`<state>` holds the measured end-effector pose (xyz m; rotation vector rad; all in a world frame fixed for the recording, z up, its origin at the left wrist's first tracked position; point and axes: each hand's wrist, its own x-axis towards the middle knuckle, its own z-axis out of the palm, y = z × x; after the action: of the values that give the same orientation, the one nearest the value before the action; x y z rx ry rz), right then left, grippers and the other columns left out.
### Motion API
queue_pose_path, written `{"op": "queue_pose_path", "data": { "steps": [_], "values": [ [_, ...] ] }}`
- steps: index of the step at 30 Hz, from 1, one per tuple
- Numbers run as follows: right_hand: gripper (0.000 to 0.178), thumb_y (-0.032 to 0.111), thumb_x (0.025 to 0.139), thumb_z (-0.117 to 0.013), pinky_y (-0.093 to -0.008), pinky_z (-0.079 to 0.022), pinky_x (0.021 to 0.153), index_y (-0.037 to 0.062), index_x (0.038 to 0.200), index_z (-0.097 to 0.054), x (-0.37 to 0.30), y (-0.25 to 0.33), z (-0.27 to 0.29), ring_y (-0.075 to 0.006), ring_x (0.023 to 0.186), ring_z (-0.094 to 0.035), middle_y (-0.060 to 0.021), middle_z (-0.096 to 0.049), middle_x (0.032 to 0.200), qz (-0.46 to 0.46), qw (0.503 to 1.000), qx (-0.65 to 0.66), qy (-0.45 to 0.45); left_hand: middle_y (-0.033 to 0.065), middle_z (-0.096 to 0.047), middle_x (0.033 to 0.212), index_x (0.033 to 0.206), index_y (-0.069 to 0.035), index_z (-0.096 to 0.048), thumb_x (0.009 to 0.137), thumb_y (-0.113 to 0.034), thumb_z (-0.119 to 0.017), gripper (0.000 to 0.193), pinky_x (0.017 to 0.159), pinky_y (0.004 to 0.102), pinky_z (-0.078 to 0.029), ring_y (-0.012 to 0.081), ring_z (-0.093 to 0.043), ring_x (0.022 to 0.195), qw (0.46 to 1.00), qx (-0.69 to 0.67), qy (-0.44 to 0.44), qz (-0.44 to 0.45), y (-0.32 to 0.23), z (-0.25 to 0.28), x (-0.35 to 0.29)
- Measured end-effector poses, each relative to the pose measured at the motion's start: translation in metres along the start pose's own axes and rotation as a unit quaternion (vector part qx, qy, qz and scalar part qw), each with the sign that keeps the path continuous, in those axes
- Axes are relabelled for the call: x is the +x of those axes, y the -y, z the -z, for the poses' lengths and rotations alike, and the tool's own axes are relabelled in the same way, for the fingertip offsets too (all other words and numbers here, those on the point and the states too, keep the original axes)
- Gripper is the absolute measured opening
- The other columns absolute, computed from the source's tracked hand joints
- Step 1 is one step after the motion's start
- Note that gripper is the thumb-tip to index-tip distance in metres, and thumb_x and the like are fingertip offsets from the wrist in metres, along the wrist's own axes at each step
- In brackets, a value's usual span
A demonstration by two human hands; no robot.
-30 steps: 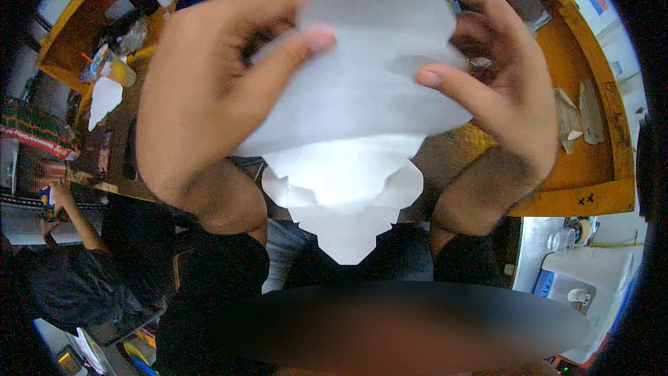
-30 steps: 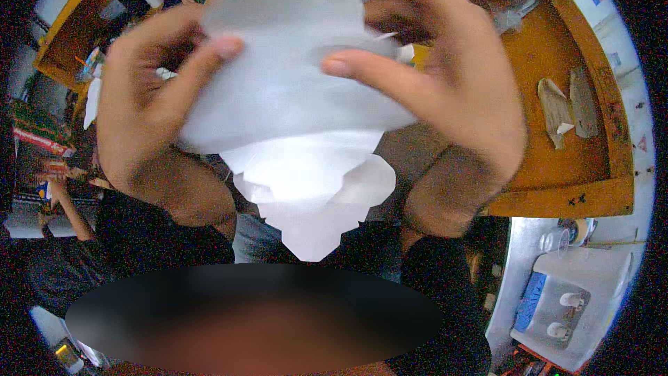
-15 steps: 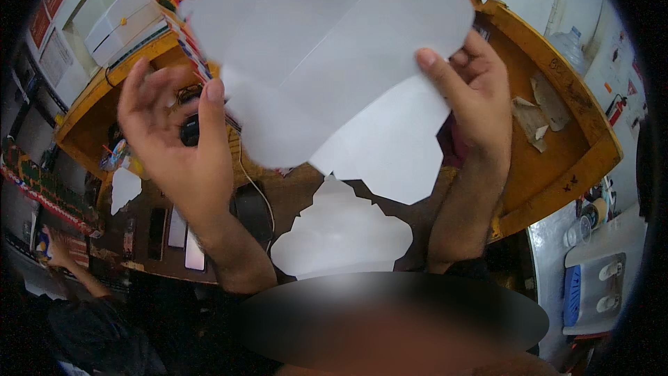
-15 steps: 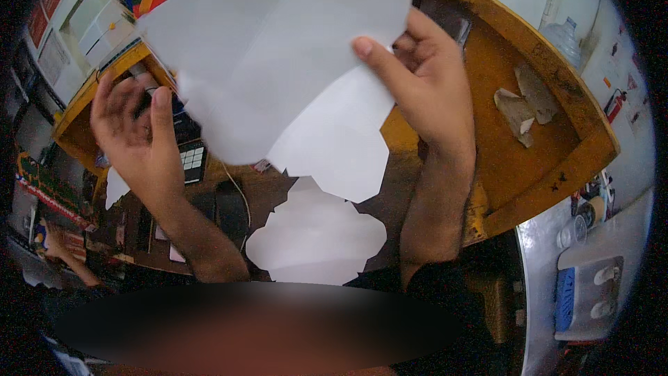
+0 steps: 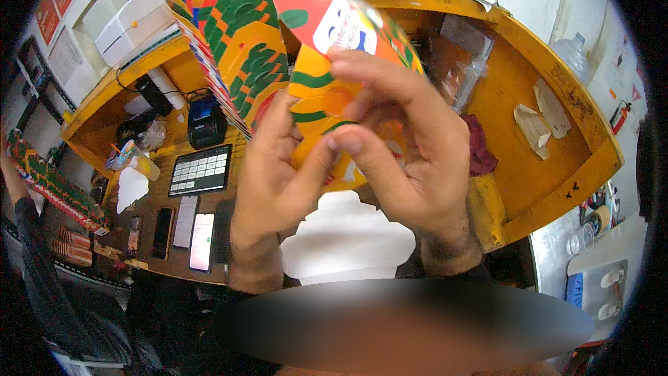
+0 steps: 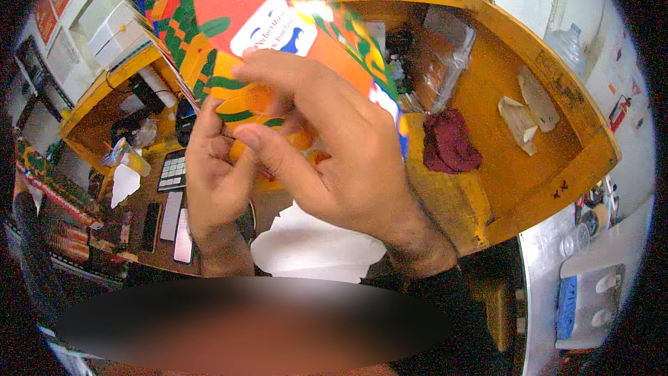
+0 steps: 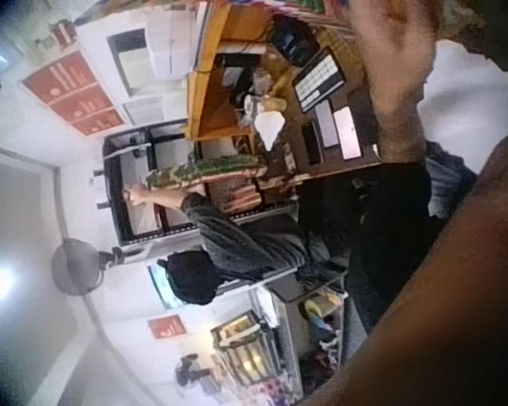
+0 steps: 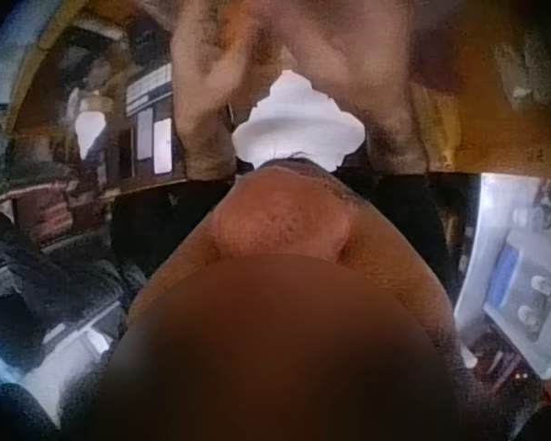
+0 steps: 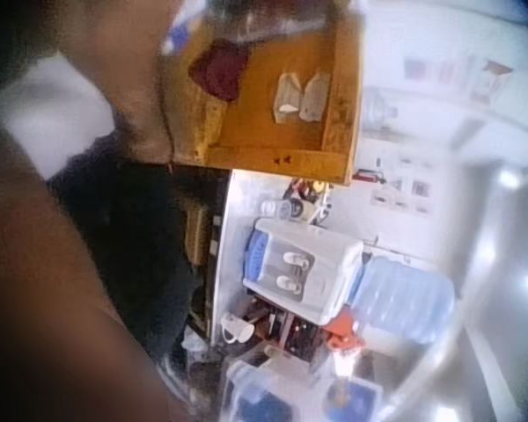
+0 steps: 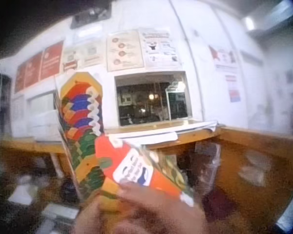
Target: The person folds flat, colorful paper cutouts into small, three-dimensional boxes. They repeatedly fold the sides and tuck the flaps to form the box shape, then place the finished boxes on a wooden table.
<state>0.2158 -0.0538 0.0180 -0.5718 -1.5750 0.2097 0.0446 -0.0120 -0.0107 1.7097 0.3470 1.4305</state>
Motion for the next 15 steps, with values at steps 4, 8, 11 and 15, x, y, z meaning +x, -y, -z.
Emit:
{"op": "queue_pose_path", "data": {
  "steps": [4, 8, 11, 15],
  "values": [
    [0.047, 0.018, 0.081, -0.091, -0.0423, -0.052, 0.099, 0.0131, 0.127, -0.084, 0.01, -0.012, 0.016, -0.03, 0.111, -0.064, -0.0086, -0.076, 0.138, 0.182, 0.927, -0.326, 0.032, 0.0181, -0.074, 0.136, 0.152, 0.005, -0.051, 0.103, 0.004, -0.072, 0.054, 0.077, 0.0207, -0.06, 0.0149, -0.075, 0.114, 0.999, 0.012, -0.031, -0.001, -0.003, 0.021, 0.006],
    [0.055, 0.021, 0.081, -0.092, -0.0428, -0.053, 0.102, 0.0128, 0.135, -0.082, 0.014, -0.022, 0.018, -0.0304, 0.116, -0.064, -0.0083, -0.076, 0.139, 0.22, 0.921, -0.317, 0.045, 0.0177, -0.077, 0.13, 0.146, 0.007, -0.061, 0.101, 0.0, -0.077, 0.048, 0.081, 0.0232, -0.06, 0.0146, -0.075, 0.114, 0.997, 0.067, -0.019, 0.046, -0.011, 0.033, 0.007],
    [0.059, 0.023, 0.081, -0.093, -0.0433, -0.053, 0.103, 0.0111, 0.138, -0.081, 0.013, -0.025, 0.019, -0.0317, 0.118, -0.065, -0.0094, -0.075, 0.138, 0.197, 0.935, -0.29, 0.061, 0.0171, -0.077, 0.131, 0.146, 0.008, -0.062, 0.098, 0.0, -0.078, 0.051, 0.096, 0.0295, -0.059, 0.0171, -0.074, 0.119, 0.998, 0.038, 0.042, 0.022, -0.019, 0.031, 0.003],
    [0.059, 0.019, 0.079, -0.095, -0.0431, -0.054, 0.102, 0.0079, 0.135, -0.082, 0.015, -0.032, 0.023, -0.0319, 0.116, -0.07, -0.0134, -0.076, 0.135, 0.181, 0.953, -0.233, 0.068, 0.0162, -0.076, 0.135, 0.148, 0.01, -0.062, 0.098, 0.003, -0.073, 0.052, 0.113, 0.0362, -0.052, 0.0212, -0.071, 0.127, 0.999, 0.008, 0.023, 0.024, -0.023, 0.025, 0.0]
  ]
}}
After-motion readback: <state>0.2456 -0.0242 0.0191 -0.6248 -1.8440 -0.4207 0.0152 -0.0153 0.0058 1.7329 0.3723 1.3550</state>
